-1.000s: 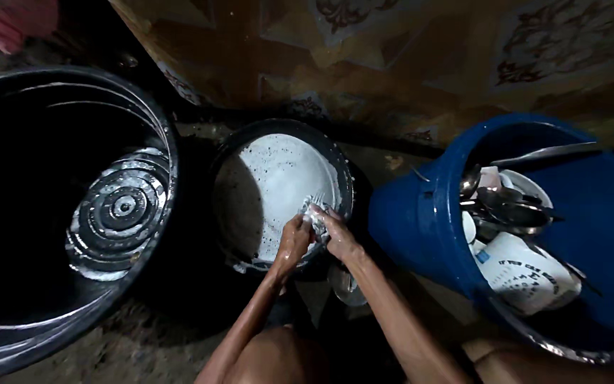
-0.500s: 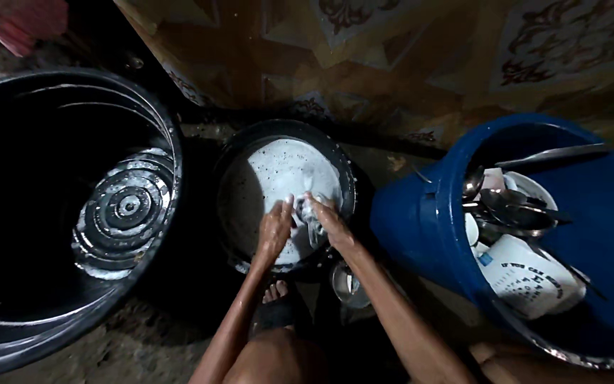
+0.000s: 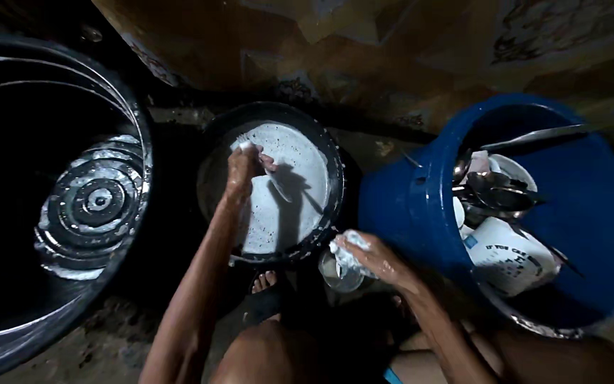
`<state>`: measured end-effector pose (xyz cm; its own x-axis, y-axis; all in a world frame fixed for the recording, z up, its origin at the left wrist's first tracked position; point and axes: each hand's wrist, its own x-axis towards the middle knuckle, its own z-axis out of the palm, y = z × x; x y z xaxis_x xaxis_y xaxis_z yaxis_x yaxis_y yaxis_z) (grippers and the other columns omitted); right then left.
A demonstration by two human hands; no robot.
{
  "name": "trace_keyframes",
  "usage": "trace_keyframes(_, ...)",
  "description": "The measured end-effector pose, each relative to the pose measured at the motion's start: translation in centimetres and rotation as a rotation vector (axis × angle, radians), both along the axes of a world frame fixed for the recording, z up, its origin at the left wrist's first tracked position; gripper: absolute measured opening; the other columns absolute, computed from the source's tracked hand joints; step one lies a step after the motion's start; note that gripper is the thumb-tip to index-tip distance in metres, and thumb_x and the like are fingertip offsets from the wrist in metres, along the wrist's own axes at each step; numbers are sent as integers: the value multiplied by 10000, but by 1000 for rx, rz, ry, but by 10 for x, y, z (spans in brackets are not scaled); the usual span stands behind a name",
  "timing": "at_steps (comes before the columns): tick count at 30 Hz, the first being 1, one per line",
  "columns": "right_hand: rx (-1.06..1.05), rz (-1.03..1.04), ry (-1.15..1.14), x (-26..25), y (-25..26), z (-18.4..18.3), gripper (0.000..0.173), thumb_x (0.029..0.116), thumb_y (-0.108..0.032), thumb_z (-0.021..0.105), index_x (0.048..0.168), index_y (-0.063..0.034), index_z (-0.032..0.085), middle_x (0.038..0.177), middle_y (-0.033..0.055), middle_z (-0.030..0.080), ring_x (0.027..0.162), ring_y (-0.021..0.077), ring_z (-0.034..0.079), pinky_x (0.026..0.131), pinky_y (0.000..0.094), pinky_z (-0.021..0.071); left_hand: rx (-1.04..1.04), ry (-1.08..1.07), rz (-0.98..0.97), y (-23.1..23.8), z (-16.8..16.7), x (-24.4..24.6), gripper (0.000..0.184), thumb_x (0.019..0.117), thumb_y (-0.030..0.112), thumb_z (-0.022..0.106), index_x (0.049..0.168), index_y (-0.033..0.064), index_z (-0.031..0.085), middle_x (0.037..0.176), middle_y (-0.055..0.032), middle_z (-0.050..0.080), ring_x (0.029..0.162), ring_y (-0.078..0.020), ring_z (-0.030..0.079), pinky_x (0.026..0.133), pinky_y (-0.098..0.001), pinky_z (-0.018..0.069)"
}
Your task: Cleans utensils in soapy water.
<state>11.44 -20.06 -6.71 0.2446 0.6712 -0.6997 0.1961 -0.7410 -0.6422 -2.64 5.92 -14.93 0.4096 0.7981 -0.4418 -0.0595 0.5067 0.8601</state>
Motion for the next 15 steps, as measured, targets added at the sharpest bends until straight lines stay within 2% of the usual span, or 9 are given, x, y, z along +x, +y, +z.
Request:
trace_keyframes(2,-163,118,-57,1,-19,-13,456,1065,-344,535,1324,27,587,1208,223,647,1077,285,639,977,451,495,-43,74,-53,2,4,-9,258,1113,185,355,1133,-6,528,673,-19,635,547,-123,643,563,-290,584)
trace_keyframes(3,-200,154,-77,2,-22,-19,499,1055,-367,553,1375,16,571,1334,248,602,1227,338,592,1081,493,435,-59,114,-95,-1,9,-14,251,1111,175,358,1178,-3,521,714,-25,638,569,-115,635,588,-287,578)
trace_keyframes(4,-184,172,-108,3,-20,-20,503,1051,-369,558,1386,5,582,1399,252,566,1306,359,544,1132,504,391,-79,149,-152,-8,18,-22,260,1118,165,341,1270,11,484,815,-34,631,640,-102,628,662,-283,570)
trace_keyframes(6,2,82,-190,-3,-3,-15,398,1057,-287,546,1278,22,665,1317,226,624,1228,314,601,1086,456,447,-84,183,-236,-15,13,-40,358,1087,80,374,1441,29,389,1043,-80,646,790,-107,641,774,-299,557)
trace_keyframes(8,290,-151,-147,-9,33,-20,332,1074,-144,461,1188,94,665,1159,195,695,1043,198,676,953,336,533,-67,199,-278,-17,-5,-52,406,1064,62,426,1465,77,368,1118,-82,645,810,-113,638,749,-294,552)
trace_keyframes(10,486,-305,-92,-5,77,-52,359,1088,-129,392,1228,101,630,1168,185,697,1059,185,680,963,336,535,-90,245,-256,-18,-25,-55,350,1054,49,449,1403,48,427,1044,-81,673,754,-111,637,683,-274,541)
trace_keyframes(12,587,-320,-210,4,119,-99,357,1088,-141,434,1319,67,611,1319,206,649,1242,262,616,1092,403,459,-147,289,-251,-24,-50,-64,246,1088,116,439,1208,-55,569,854,-74,664,679,-113,630,651,-271,557)
trace_keyframes(14,503,-407,-209,-3,144,-133,384,1086,-186,466,1364,48,591,1406,228,589,1342,329,539,1148,466,393,-286,251,-250,-41,-62,-73,320,1127,183,321,1143,-43,548,784,-48,571,642,-109,568,624,-265,526)
trace_keyframes(15,400,-538,-75,-15,150,-137,406,1085,-220,481,1378,45,576,1419,213,580,1342,304,529,1142,448,392,-348,212,-223,-50,-63,-72,331,1133,214,280,1095,0,529,725,-28,554,588,-105,560,571,-255,523)
